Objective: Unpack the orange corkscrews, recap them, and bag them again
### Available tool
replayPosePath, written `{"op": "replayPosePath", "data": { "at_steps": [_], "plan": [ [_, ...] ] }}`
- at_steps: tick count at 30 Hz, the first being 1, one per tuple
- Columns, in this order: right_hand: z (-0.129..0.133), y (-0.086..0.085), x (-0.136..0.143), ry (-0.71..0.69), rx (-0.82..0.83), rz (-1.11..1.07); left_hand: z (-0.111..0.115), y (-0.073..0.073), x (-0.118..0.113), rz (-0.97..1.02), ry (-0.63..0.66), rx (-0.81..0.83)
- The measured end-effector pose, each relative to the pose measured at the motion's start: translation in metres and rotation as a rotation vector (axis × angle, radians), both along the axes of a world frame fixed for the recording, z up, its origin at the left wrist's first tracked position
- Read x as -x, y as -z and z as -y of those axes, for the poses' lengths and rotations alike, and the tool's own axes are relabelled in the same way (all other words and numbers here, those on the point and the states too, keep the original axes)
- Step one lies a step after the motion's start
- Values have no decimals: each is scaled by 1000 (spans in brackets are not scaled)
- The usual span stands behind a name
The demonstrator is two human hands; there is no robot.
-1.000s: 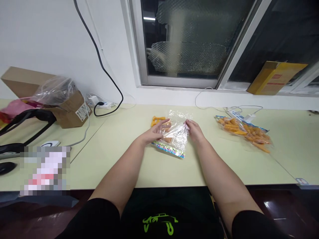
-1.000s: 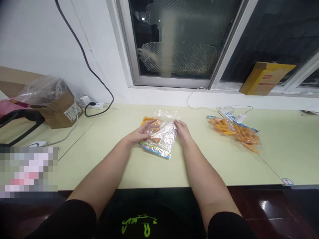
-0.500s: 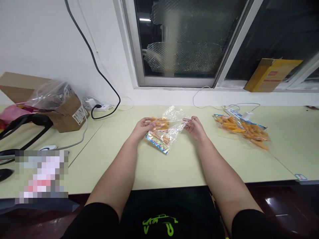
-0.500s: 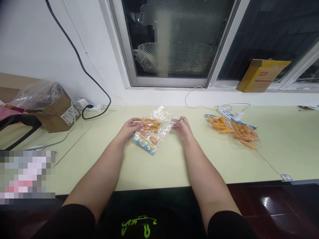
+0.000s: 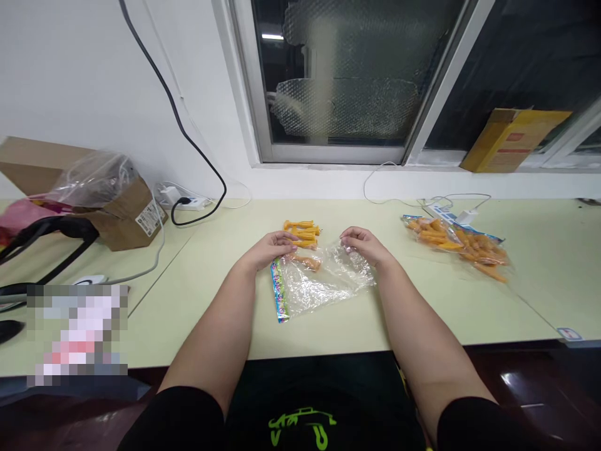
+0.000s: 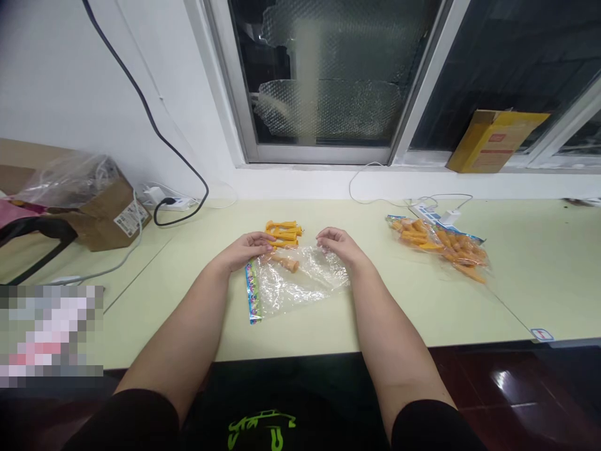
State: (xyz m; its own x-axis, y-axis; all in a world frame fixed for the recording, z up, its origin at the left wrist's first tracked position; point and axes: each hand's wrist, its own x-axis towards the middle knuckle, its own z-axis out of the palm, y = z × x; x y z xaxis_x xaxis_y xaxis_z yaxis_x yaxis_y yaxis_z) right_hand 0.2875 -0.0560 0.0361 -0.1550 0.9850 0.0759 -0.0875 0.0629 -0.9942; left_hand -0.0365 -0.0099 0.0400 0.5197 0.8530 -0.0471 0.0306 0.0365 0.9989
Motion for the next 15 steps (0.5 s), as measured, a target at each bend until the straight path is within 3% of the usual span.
{"op": "replayPosePath", "data": {
  "at_steps": [7, 15],
  "plan": [
    [-9, 8, -1, 203, -7, -78, -3, -5, 4, 130, -202, 94],
    [-6, -1, -2, 62, 23, -141, -4, -6, -2, 318, -349, 26]
  ]
}}
